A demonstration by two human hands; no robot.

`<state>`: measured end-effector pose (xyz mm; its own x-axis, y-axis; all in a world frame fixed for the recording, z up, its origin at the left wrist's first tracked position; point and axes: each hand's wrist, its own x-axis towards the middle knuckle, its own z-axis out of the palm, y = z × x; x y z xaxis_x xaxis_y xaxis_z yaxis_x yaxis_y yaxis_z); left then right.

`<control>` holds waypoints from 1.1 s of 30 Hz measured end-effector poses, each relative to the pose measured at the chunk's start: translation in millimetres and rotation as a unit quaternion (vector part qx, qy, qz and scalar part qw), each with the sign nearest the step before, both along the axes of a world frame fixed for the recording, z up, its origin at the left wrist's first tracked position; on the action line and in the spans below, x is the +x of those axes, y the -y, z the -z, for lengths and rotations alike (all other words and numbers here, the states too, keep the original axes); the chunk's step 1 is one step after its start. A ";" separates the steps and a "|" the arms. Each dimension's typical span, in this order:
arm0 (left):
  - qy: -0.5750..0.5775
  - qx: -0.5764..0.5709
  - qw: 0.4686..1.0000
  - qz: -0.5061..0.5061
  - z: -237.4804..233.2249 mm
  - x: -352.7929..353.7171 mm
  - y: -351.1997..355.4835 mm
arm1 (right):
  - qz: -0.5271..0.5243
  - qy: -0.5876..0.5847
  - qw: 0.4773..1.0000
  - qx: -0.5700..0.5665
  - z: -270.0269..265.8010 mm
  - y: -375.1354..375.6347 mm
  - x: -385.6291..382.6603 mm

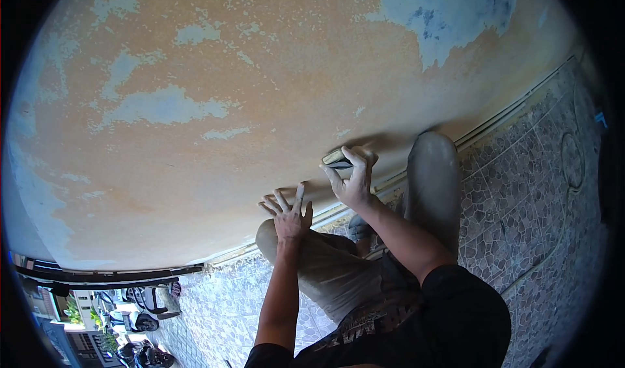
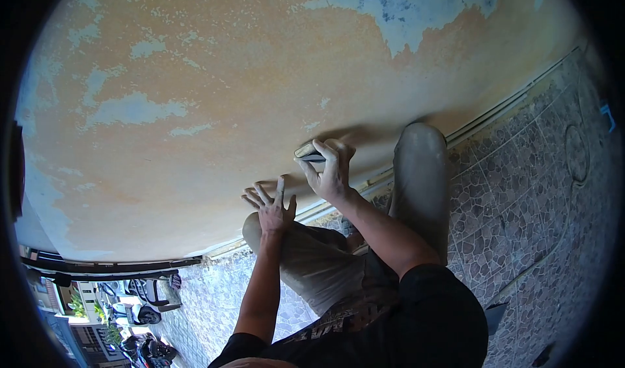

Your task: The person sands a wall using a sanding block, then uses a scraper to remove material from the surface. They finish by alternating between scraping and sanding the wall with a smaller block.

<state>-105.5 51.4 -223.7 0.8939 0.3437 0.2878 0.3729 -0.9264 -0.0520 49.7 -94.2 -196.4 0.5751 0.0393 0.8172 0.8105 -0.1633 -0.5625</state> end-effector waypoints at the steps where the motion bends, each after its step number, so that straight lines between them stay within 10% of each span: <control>1: -0.002 0.002 1.000 -0.003 0.5 -0.2 0.1 | 0.021 0.000 1.000 0.008 11.8 0.1 6.2; 22: 0.010 -0.009 1.000 0.001 4.3 -5.9 -0.9 | 0.059 0.028 0.998 0.024 -10.0 -5.5 6.2; 27: -0.033 -0.001 0.999 -0.013 0.0 3.7 0.1 | 0.036 0.050 0.994 -0.087 59.3 8.4 5.7; 33: 0.012 -0.007 1.000 0.010 -0.4 -2.2 0.5 | 0.036 0.010 0.999 0.002 -4.0 -7.2 -2.0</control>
<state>-107.7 50.9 -223.2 0.8935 0.3304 0.3042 0.3556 -0.9342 -0.0299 47.7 -87.0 -192.4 0.5596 -0.0040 0.8287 0.8081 -0.2194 -0.5467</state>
